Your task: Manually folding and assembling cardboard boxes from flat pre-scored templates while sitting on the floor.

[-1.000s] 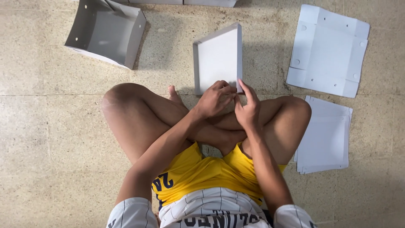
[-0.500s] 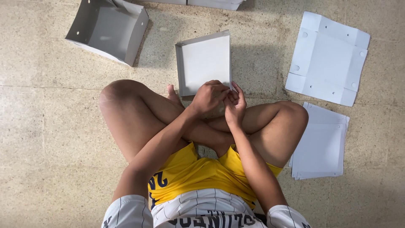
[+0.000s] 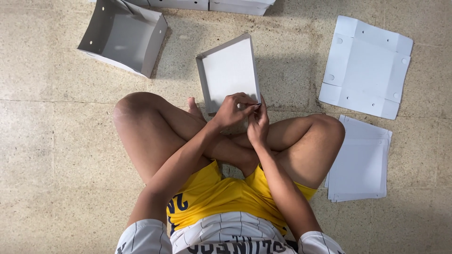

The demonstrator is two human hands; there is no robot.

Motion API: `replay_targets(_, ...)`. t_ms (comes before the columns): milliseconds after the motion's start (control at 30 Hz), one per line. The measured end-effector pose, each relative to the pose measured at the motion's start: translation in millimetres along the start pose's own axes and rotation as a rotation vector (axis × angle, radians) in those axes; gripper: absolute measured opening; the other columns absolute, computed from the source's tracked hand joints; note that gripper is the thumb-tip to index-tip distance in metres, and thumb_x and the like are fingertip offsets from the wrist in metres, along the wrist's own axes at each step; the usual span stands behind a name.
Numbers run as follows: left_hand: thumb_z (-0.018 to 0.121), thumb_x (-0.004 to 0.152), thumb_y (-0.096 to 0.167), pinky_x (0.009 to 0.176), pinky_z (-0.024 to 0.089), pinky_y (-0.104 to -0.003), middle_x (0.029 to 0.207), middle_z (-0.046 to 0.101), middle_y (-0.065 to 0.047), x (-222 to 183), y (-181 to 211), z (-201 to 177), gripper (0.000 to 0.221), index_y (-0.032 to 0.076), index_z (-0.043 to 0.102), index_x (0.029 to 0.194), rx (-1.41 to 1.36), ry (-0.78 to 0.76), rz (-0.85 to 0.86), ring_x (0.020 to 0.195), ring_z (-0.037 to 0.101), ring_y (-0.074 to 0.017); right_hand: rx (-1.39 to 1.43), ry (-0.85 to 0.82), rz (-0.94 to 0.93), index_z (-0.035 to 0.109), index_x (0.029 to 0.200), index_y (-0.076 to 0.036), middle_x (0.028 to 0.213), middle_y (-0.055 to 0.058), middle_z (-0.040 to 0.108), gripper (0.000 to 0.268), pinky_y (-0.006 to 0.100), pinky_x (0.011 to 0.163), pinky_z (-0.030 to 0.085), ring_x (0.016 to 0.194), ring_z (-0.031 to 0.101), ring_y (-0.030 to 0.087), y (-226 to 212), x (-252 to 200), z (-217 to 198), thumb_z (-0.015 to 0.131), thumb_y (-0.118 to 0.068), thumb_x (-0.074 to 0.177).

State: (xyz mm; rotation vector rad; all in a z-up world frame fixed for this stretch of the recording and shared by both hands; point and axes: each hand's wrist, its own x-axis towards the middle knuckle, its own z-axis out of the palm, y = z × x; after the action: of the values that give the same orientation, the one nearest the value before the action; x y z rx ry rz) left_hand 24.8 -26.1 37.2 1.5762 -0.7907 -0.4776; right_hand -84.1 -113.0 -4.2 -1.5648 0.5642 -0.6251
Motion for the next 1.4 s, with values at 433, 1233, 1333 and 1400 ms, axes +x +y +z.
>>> replay_targets(433,0.071,0.091,0.014,0.083,0.056,-0.047,0.093,0.074,-0.020,5.0,-4.5,-0.5,0.016,0.005,0.079,0.101,0.003,-0.023,-0.042,0.092,0.072,-0.0393,0.224,0.027,-0.010,0.042,0.147,0.000,0.116,0.016,0.061,0.059,0.036,0.094,0.060,0.105,0.068,0.023,25.2,4.9,-6.3,0.064,0.009,0.092)
replay_targets(1233,0.070,0.095,0.010,0.081,0.054,-0.044,0.092,0.074,-0.020,5.4,-14.7,-1.2,0.015,0.004,0.078,0.106,0.031,0.012,-0.057,0.089,0.071,-0.0361,0.250,0.149,0.188,0.071,0.111,0.001,0.102,0.016,0.072,0.017,0.040,0.094,0.058,0.102,0.068,0.020,12.5,4.5,-1.8,0.071,-0.007,0.096)
replay_targets(1333,0.071,0.094,0.012,0.081,0.055,-0.044,0.093,0.074,-0.019,5.1,-15.6,-0.8,0.014,0.005,0.078,0.105,0.025,0.011,-0.065,0.088,0.072,-0.0355,0.205,0.141,0.198,0.071,0.111,0.000,0.103,0.014,0.073,0.017,0.036,0.092,0.057,0.102,0.067,0.018,3.0,3.6,-0.1,0.070,-0.011,0.098)
replay_targets(1400,0.071,0.095,0.012,0.081,0.055,-0.045,0.093,0.074,-0.018,6.3,-14.3,-1.6,0.014,0.005,0.078,0.104,0.013,0.009,-0.062,0.088,0.072,-0.0359,0.181,0.135,0.195,0.072,0.112,0.000,0.104,0.014,0.073,0.019,0.036,0.091,0.057,0.102,0.067,0.018,2.9,4.4,-0.3,0.070,-0.012,0.098)
